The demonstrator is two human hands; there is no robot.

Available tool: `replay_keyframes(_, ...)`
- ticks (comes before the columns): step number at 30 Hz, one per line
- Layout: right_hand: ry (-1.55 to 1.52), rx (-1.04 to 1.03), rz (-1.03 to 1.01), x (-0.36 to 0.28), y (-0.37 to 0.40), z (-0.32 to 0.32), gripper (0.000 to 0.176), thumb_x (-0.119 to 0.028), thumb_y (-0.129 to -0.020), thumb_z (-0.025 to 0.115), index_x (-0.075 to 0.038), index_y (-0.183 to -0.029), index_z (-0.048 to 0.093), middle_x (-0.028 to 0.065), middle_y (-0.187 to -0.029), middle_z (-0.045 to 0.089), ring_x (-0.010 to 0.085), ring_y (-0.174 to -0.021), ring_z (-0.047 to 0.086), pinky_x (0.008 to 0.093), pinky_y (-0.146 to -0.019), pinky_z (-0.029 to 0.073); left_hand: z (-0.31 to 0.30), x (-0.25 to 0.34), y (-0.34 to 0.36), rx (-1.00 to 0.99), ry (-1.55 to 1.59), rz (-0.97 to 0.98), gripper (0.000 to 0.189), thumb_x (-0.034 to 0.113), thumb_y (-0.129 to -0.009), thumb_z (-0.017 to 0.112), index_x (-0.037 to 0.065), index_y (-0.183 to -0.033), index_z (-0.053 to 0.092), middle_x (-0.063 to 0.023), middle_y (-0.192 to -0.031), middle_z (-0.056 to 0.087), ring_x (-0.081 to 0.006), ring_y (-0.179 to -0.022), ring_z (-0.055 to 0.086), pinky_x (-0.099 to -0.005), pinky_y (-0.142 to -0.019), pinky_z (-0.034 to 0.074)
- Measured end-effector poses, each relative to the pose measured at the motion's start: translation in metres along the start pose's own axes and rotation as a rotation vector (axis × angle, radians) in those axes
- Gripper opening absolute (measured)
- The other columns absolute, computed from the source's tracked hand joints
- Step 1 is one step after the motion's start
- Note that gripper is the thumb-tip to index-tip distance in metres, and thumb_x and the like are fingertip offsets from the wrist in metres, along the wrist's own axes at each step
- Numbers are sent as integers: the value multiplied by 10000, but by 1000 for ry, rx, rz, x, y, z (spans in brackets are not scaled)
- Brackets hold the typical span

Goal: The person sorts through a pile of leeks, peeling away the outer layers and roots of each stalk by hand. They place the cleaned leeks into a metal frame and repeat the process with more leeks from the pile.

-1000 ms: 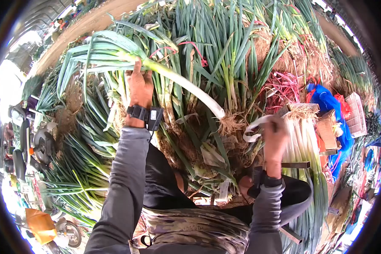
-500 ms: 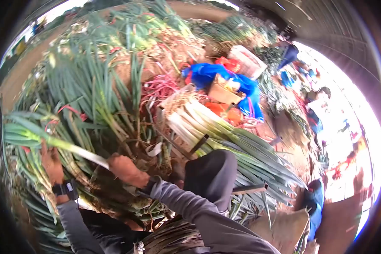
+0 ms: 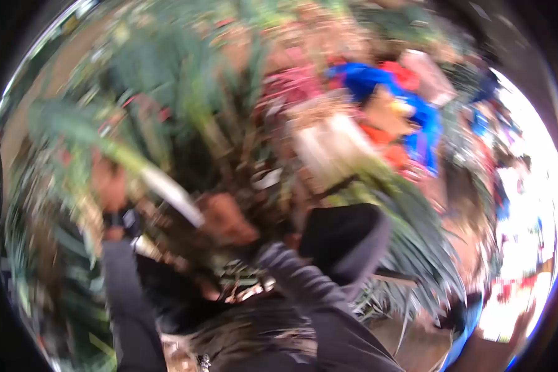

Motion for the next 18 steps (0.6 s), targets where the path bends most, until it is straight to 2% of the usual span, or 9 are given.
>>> replay_keyframes(4,-228,-25,535,-5,-17,-10,172,-155,-844,692,11,-855,734,86,-750,725,207,-639,692,368,-638,585,41,18,1,6,-46,168,431,181,-1008,632,-4,-1375,505,-147,-1251,642,-284,-1146,613,-436,-1048,493)
replay_keyframes(5,-580,47,579,7,-11,-10,174,-144,-886,662,20,-900,721,86,-778,715,194,-701,697,348,-659,587,36,18,-11,66,600,-15,388,209,-999,650,-1,-1311,554,-149,-1160,668,-290,-1069,631,-445,-1003,521)
replay_keyframes(6,-928,135,621,19,-5,-9,178,-132,-929,632,28,-945,708,85,-806,705,181,-764,703,329,-680,589,40,24,-12,136,606,-6,363,229,-986,669,0,-1252,577,-143,-1101,669,-285,-1003,630,-444,-965,533)
replay_keyframes(8,-678,443,355,54,5,-2,211,-179,-967,645,23,-973,707,62,-851,714,173,-790,701,316,-671,574,35,30,-15,189,557,83,342,253,-961,709,12,-1180,602,-125,-1034,670,-281,-927,636,-440,-901,558)
replay_keyframes(11,-339,118,583,83,14,-4,237,-222,-968,666,11,-969,708,83,-888,721,193,-794,707,342,-672,563,24,42,-12,249,498,132,402,225,-967,697,-58,-1207,544,-189,-1058,629,-308,-950,613,-435,-929,551)
replay_keyframes(12,-295,-60,758,77,19,-5,246,-237,-968,673,7,-970,708,97,-899,724,206,-801,710,358,-680,561,12,39,-19,315,421,165,320,173,-942,733,37,-1191,585,-113,-1070,666,-272,-959,641,-450,-901,570)
replay_keyframes(15,295,-643,1,80,61,45,303,-293,-944,710,-3,-1028,693,181,-975,705,284,-829,711,448,-717,549,23,32,-21,431,383,234,348,111,-942,719,78,-1250,560,-89,-1179,664,-247,-1062,638,-449,-947,556)
replay_keyframes(16,124,-626,20,56,59,54,360,-325,-939,716,-1,-1092,685,200,-997,697,308,-864,711,471,-741,545,8,24,-23,349,431,148,378,79,-929,726,126,-1264,559,-74,-1200,667,-231,-1091,639,-455,-971,541)
replay_keyframes(18,-401,-378,279,13,36,64,535,-416,-970,681,5,-1292,608,135,-1042,705,185,-881,679,348,-770,551,30,25,-11,383,407,88,428,57,-906,751,166,-1271,556,-62,-1208,667,-233,-1138,622,-462,-1006,517)
Point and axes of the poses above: each hand's wrist, its own y-axis away from the middle knuckle, its own z-axis out of the palm, x = y × z, the point moved 1 cm from there along -y, towards the middle knuckle
